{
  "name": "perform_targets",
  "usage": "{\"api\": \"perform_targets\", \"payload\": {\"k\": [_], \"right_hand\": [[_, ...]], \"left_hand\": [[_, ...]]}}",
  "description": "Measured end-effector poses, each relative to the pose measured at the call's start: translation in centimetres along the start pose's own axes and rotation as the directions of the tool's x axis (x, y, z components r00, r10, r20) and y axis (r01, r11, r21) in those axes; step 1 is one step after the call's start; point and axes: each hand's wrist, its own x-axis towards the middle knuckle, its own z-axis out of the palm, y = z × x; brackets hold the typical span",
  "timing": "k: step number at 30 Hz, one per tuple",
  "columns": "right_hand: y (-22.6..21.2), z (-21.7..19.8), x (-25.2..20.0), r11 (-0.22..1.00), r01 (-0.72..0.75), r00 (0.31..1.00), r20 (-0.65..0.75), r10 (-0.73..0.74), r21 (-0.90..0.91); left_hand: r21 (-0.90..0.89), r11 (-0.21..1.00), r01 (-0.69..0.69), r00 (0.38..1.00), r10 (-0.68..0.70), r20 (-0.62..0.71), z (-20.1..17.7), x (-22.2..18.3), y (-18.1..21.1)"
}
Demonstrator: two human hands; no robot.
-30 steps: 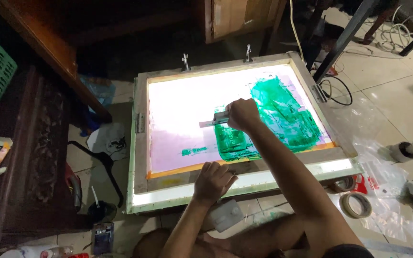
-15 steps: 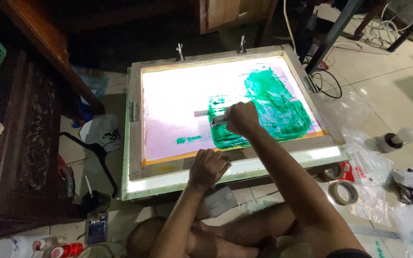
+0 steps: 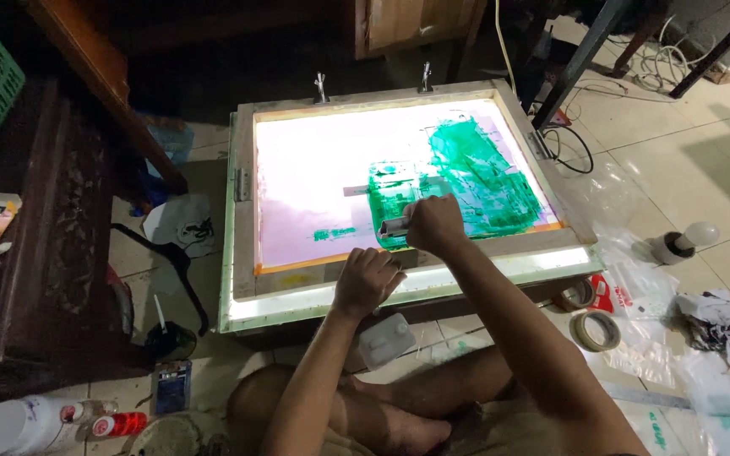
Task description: The person is performing manual screen printing on small plastic bags using green ink and a squeegee.
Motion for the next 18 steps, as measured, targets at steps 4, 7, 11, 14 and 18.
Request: {"api": "perform_targets", "payload": {"k": [4, 7, 11, 14, 18], "right_hand": [[-0.3, -0.4, -1.1, 1.000, -0.014, 1.000, -0.008, 0.014, 0.013], [-0.3, -0.5, -2.0, 1.000, 0.005, 1.000, -0.019, -0.004, 0.005], [0.5, -0.8, -1.6, 0.996, 0.011, 0.998, -0.061, -0.006, 0.087], [0.5, -1.0, -3.7, 0.976, 0.096, 0.982, -0.180, -0.060, 0.197], [2.9, 1.9, -4.4, 0.928, 0.247, 0.911, -0.392, -0.125, 0.277]], "left_hand": [[0.014, 1.000, -0.016, 1.000, 0.016, -0.007, -0.3, 0.0, 0.2], [0.024, 1.000, -0.012, 1.000, 0.012, -0.008, -0.7, 0.1, 0.9], [0.047, 0.999, -0.005, 1.000, 0.006, -0.023, -0.3, 0.6, 0.2], [0.049, 0.999, -0.001, 1.000, 0.001, 0.000, -1.0, 0.6, 0.5], [0.047, 0.999, -0.007, 1.000, 0.007, 0.010, -1.1, 0.7, 0.8]]}}
